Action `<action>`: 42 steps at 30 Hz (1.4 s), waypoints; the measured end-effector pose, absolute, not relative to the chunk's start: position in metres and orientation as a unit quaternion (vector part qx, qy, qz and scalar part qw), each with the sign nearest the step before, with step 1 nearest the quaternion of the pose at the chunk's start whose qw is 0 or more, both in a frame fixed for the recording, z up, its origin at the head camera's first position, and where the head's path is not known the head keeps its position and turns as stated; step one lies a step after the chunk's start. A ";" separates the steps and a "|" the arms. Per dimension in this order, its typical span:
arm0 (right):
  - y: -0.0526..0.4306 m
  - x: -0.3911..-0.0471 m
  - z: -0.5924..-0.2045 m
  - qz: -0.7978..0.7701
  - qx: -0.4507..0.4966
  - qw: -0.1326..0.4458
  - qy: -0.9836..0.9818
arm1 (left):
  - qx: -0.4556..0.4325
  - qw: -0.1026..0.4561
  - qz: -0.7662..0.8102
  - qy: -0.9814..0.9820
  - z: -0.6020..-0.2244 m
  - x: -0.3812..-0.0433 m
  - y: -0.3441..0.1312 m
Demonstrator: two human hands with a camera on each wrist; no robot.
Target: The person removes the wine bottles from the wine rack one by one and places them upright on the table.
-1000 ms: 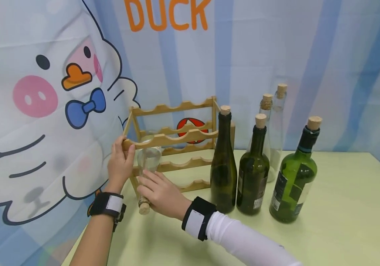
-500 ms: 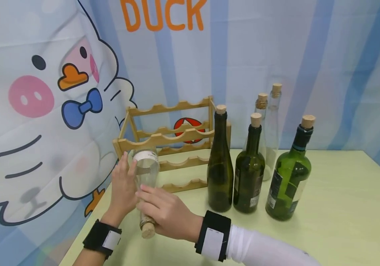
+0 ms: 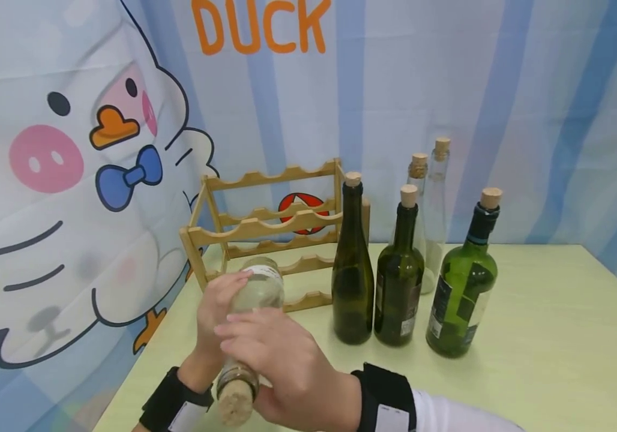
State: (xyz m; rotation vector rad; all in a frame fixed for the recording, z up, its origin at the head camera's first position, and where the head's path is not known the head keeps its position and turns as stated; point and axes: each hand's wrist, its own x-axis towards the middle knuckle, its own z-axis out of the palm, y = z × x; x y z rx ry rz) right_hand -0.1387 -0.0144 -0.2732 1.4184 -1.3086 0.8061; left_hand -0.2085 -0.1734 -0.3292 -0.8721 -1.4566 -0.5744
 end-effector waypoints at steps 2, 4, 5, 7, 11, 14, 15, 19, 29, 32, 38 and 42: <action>-0.010 -0.143 -0.266 0.355 0.580 0.508 -0.528 | -0.405 0.577 -0.295 -0.646 -0.328 -0.208 -0.160; -0.005 -0.148 -0.262 0.384 0.559 0.506 -0.533 | -0.411 0.523 -0.325 -0.672 -0.331 -0.208 -0.146; -0.002 -0.152 -0.262 0.400 0.542 0.503 -0.541 | -0.407 0.493 -0.334 -0.692 -0.333 -0.208 -0.140; 0.005 -0.159 -0.263 0.429 0.507 0.492 -0.563 | -0.401 0.446 -0.336 -0.726 -0.336 -0.208 -0.126; 0.023 -0.175 -0.269 0.468 0.442 0.472 -0.602 | -0.381 0.384 -0.302 -0.785 -0.344 -0.211 -0.102; 0.036 -0.185 -0.274 0.494 0.417 0.447 -0.618 | -0.363 0.324 -0.322 -0.812 -0.350 -0.213 -0.087; 0.040 -0.188 -0.276 0.501 0.411 0.441 -0.621 | -0.353 0.304 -0.331 -0.821 -0.352 -0.214 -0.082; 0.055 -0.200 -0.282 0.519 0.386 0.419 -0.637 | -0.308 0.242 -0.355 -0.849 -0.357 -0.218 -0.062; 0.074 -0.223 -0.305 0.529 0.333 0.390 -0.676 | -0.263 0.206 -0.370 -0.867 -0.378 -0.229 -0.035; 0.078 -0.229 -0.307 0.540 0.320 0.393 -0.672 | -0.259 0.218 -0.350 -0.874 -0.378 -0.232 -0.029; 0.083 -0.239 -0.307 0.539 0.310 0.412 -0.666 | -0.216 0.183 -0.361 -0.889 -0.375 -0.233 -0.021; 0.085 -0.242 -0.307 0.533 0.303 0.425 -0.666 | -0.202 0.176 -0.358 -0.895 -0.374 -0.233 -0.016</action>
